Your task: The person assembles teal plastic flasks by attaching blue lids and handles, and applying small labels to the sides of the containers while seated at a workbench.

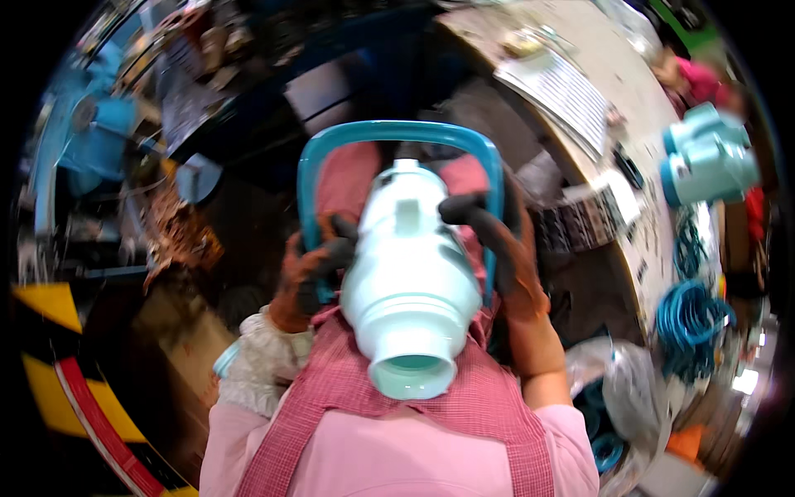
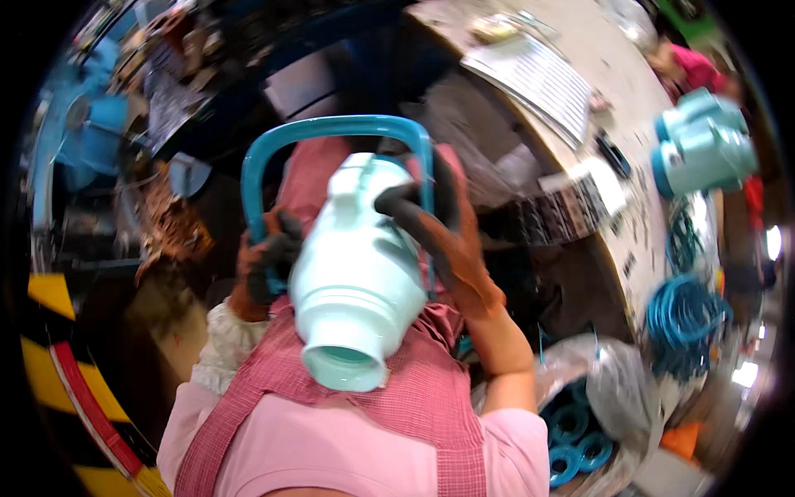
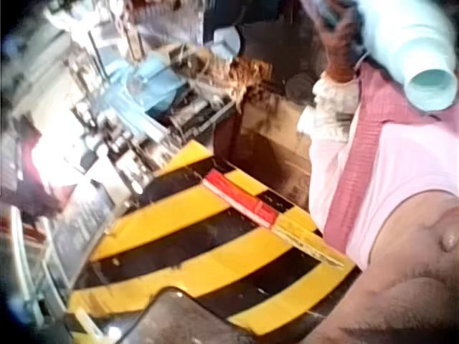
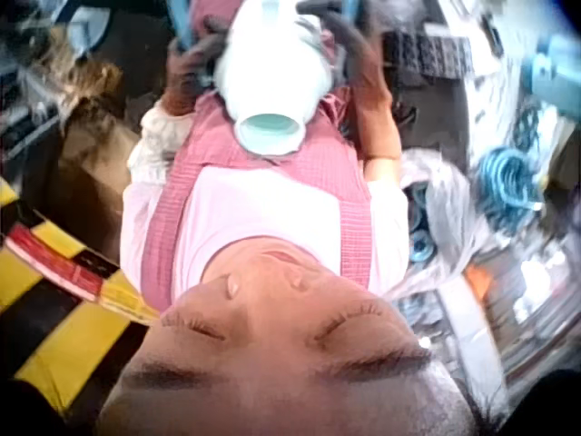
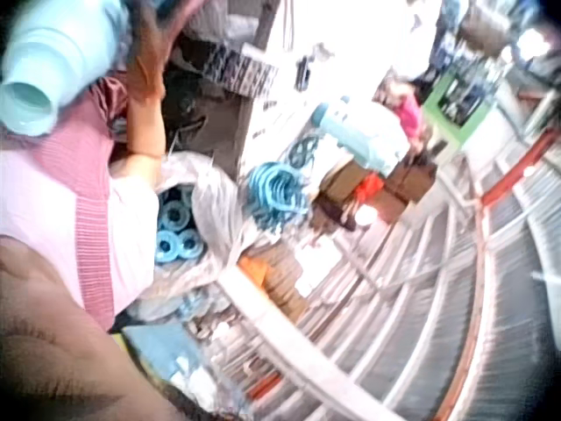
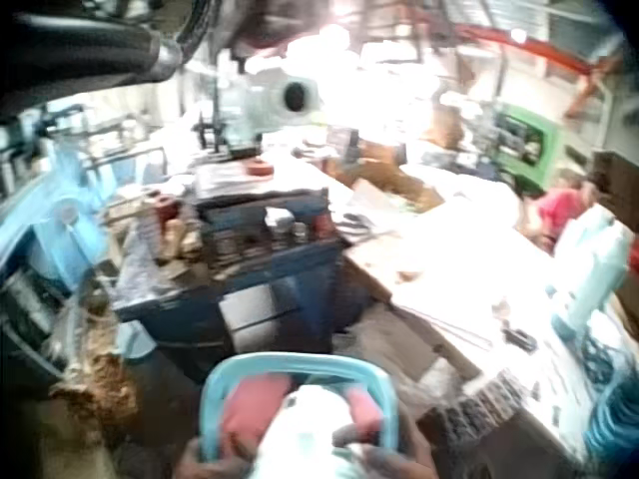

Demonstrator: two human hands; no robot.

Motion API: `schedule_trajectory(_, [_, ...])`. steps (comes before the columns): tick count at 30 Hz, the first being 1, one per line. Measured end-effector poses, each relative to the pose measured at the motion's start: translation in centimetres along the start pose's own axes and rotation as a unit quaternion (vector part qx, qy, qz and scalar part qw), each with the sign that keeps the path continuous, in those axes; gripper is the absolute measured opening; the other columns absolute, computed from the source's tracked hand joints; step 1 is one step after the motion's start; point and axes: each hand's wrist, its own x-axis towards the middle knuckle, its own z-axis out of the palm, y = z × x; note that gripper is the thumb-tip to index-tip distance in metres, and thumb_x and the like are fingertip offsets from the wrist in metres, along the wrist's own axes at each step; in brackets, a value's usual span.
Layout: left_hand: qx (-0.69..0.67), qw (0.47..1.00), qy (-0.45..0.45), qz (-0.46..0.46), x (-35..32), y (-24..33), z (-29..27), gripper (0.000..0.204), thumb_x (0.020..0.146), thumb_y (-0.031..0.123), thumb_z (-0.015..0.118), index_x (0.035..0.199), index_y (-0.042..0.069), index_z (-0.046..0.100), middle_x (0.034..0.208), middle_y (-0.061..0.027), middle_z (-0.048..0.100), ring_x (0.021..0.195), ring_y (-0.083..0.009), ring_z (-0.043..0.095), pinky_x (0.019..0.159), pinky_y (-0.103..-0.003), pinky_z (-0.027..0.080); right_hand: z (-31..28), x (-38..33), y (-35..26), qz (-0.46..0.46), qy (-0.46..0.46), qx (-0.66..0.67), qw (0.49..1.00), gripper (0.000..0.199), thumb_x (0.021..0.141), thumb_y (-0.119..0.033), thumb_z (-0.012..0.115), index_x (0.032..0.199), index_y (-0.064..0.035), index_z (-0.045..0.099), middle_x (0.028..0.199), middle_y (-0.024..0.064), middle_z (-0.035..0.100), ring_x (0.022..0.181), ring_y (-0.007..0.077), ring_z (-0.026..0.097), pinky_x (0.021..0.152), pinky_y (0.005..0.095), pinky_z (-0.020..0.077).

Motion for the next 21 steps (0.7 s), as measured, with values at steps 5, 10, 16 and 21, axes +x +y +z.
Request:
schedule_trajectory(5, [0.359, 0.918, 0.062, 0.155, -0.7, -3.5, 6.0, 0.014, 0.073, 0.008, 0.071, 0.075, 0.009, 0.057, 0.098, -0.0012, 0.054, 0.081, -0.012, 0.051, 0.081, -0.031, 0.041, -1.0, -1.1, 1.4, 0.036, -0.111, 0.029, 0.993, 0.068, 0.089, -0.046, 0.042, 0.135, 0.0024, 0.031, 0.103, 0.0136, 0.063, 0.102, 0.0212, 0.056, 0.097, 0.034, 0.0361])
schedule_trajectory(10, [0.437, 0.874, 0.016, 0.212, -1.5, -3.9, 4.3, 0.015, 0.076, 0.01, 0.07, 0.085, 0.008, 0.058, 0.11, -0.0051, 0.05, 0.098, -0.0152, 0.05, 0.09, -0.034, 0.04, -1.0, -1.1, 3.1, 0.027, -0.138, 0.119, 0.983, 0.065, 0.092, -0.045, 0.039, 0.132, 0.0061, 0.033, 0.1, 0.0125, 0.063, 0.098, 0.0199, 0.058, 0.092, 0.0315, 0.0419])
schedule_trajectory(16, [0.472, 0.798, -0.049, 0.37, 2.1, -4.7, 3.2, 0.021, 0.088, 0.013, 0.053, 0.107, 0.005, 0.054, 0.11, -0.0089, 0.053, 0.097, -0.0196, 0.054, 0.084, -0.032, 0.044, -2.4, -0.3, 1.9, 0.03, 0.023, 0.2, 0.979, 0.054, 0.096, -0.044, 0.032, 0.122, 0.0012, 0.047, 0.084, 0.0092, 0.062, 0.067, 0.0155, 0.06, 0.06, 0.0266, 0.0515])
schedule_trajectory(21, [0.601, 0.562, -0.108, 0.558, 6.1, 3.2, 8.5, 0.024, 0.084, 0.014, 0.056, 0.107, 0.005, 0.056, 0.097, -0.0098, 0.058, 0.087, -0.0216, 0.058, 0.073, -0.033, 0.049, -1.4, 8.1, 0.0, -0.36, -0.041, -0.159, 0.918, 0.048, 0.087, -0.024, 0.055, 0.129, -0.0039, 0.041, 0.122, 0.0102, 0.048, 0.11, 0.0217, 0.045, 0.094, 0.0329, 0.0359])
